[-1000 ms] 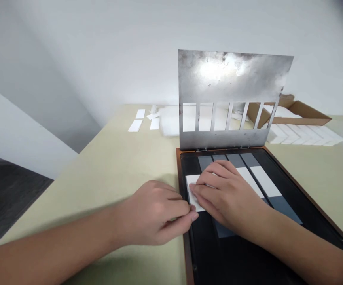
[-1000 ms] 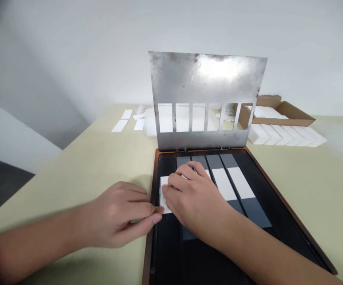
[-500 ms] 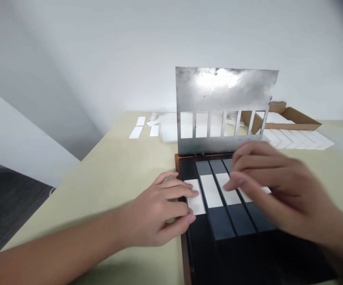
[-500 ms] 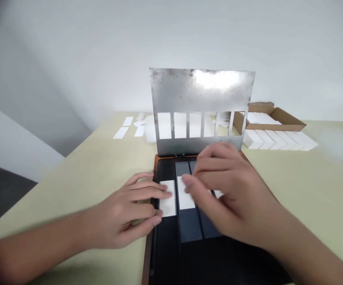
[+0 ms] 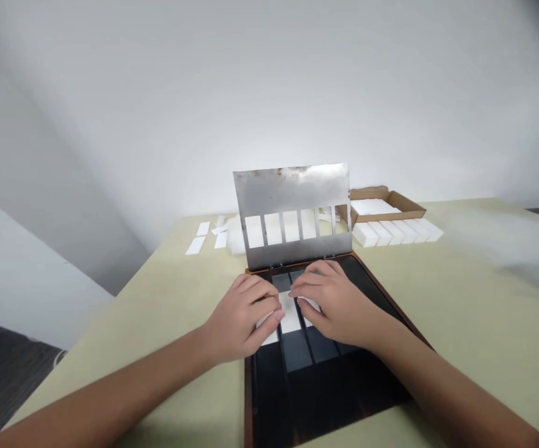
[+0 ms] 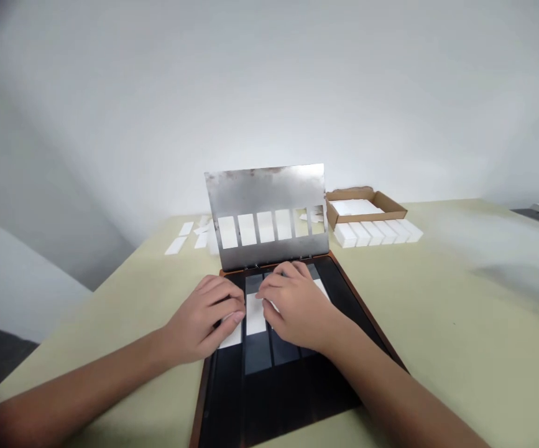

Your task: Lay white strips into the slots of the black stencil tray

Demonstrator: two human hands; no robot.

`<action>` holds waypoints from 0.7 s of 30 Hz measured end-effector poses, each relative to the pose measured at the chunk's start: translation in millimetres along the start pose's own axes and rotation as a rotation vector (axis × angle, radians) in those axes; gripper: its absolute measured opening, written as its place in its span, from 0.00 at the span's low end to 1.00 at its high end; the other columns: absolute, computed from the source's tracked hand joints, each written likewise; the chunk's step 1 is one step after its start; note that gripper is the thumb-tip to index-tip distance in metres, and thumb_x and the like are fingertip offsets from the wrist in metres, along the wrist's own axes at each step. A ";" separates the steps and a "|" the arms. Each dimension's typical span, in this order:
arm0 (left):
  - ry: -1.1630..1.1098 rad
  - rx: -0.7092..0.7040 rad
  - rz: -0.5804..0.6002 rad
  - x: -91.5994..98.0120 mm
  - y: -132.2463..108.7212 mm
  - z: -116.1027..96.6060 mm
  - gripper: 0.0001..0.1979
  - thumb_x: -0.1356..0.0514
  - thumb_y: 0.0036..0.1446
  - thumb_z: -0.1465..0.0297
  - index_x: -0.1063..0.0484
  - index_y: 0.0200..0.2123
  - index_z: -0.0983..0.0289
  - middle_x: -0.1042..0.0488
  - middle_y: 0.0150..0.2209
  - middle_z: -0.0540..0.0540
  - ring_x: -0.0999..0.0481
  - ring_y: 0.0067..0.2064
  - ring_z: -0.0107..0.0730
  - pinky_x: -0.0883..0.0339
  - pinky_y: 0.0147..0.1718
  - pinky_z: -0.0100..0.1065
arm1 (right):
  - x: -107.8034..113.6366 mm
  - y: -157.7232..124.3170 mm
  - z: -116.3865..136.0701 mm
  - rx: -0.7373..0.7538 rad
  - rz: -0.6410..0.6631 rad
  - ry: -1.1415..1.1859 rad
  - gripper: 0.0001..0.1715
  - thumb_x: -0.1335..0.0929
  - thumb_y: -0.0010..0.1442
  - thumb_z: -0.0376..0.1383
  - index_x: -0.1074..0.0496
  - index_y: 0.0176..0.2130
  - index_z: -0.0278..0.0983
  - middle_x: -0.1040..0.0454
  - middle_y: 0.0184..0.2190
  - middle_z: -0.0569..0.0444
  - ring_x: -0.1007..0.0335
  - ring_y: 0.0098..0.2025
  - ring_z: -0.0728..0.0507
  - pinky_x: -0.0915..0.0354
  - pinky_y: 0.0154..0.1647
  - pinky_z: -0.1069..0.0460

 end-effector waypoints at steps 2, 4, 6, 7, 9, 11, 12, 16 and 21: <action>-0.023 -0.026 -0.022 -1.0 -3.0 1.4 0.11 0.47 0.70 0.71 0.25 0.46 0.62 0.22 0.48 0.59 0.29 0.50 0.44 0.42 0.51 0.47 | -2.4 -1.0 -1.2 -0.003 0.024 0.013 0.15 0.33 0.66 0.29 0.21 0.49 0.39 0.18 0.47 0.54 0.34 0.53 0.38 0.44 0.58 0.39; -0.042 -0.066 -0.010 -2.8 -8.8 2.9 0.14 0.47 0.69 0.71 0.25 0.52 0.61 0.22 0.52 0.58 0.30 0.54 0.46 0.44 0.55 0.49 | -6.3 -2.3 -3.2 -0.009 0.052 0.015 0.16 0.33 0.65 0.28 0.21 0.49 0.39 0.18 0.47 0.55 0.34 0.53 0.38 0.44 0.58 0.39; -0.054 -0.098 0.013 -4.9 -13.9 4.3 0.16 0.46 0.68 0.72 0.26 0.56 0.61 0.22 0.54 0.57 0.32 0.56 0.48 0.47 0.58 0.52 | -10.0 -3.7 -4.4 -0.010 0.067 0.010 0.17 0.33 0.65 0.28 0.21 0.50 0.39 0.18 0.48 0.54 0.34 0.53 0.38 0.43 0.58 0.39; -0.065 -0.105 0.021 -5.8 -15.5 5.0 0.16 0.45 0.68 0.72 0.26 0.56 0.60 0.21 0.54 0.56 0.32 0.57 0.49 0.48 0.58 0.52 | -11.3 -4.3 -4.6 -0.012 0.067 0.009 0.17 0.33 0.65 0.29 0.21 0.50 0.39 0.19 0.50 0.53 0.34 0.54 0.37 0.44 0.58 0.39; -0.101 -0.100 0.030 -7.8 -16.8 6.3 0.16 0.45 0.69 0.73 0.25 0.55 0.59 0.20 0.52 0.54 0.32 0.56 0.48 0.48 0.59 0.52 | -13.5 -5.1 -4.4 -0.019 0.069 0.013 0.16 0.32 0.67 0.34 0.22 0.53 0.39 0.21 0.55 0.52 0.36 0.57 0.36 0.45 0.61 0.39; -0.135 -0.097 0.025 -9.3 -16.5 6.3 0.14 0.45 0.69 0.73 0.24 0.53 0.59 0.19 0.50 0.53 0.30 0.54 0.46 0.47 0.58 0.52 | -15.8 -5.4 -3.4 -0.023 0.090 0.025 0.19 0.30 0.67 0.42 0.23 0.55 0.39 0.23 0.58 0.51 0.38 0.60 0.35 0.46 0.62 0.38; -0.144 -0.096 0.018 -9.9 -16.3 6.1 0.14 0.45 0.69 0.74 0.23 0.52 0.59 0.19 0.49 0.53 0.30 0.53 0.45 0.46 0.57 0.51 | -17.1 -5.3 -2.8 -0.021 0.107 0.030 0.23 0.29 0.67 0.45 0.24 0.57 0.39 0.24 0.59 0.51 0.38 0.61 0.35 0.47 0.63 0.38; -0.150 -0.083 -0.013 -10.9 -16.5 6.9 0.13 0.44 0.69 0.75 0.22 0.49 0.61 0.23 0.45 0.57 0.30 0.47 0.43 0.41 0.49 0.47 | -22.5 -4.9 -1.6 0.000 0.180 0.040 0.30 0.27 0.66 0.47 0.29 0.63 0.39 0.22 0.57 0.51 0.37 0.60 0.35 0.50 0.65 0.37; -0.109 -0.188 -0.062 -6.1 -20.6 2.5 0.15 0.44 0.68 0.72 0.23 0.54 0.62 0.29 0.38 0.58 0.33 0.38 0.39 0.41 0.39 0.42 | -25.2 -4.1 -3.3 -0.014 0.221 0.016 0.30 0.27 0.66 0.45 0.29 0.63 0.39 0.20 0.55 0.49 0.35 0.59 0.34 0.46 0.64 0.36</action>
Point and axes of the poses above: each hand's wrist, its own y-axis towards the middle knuckle, its own x-axis out of the back of the hand, z = x × y, the point moved 6 cm from there along y, towards the middle knuckle
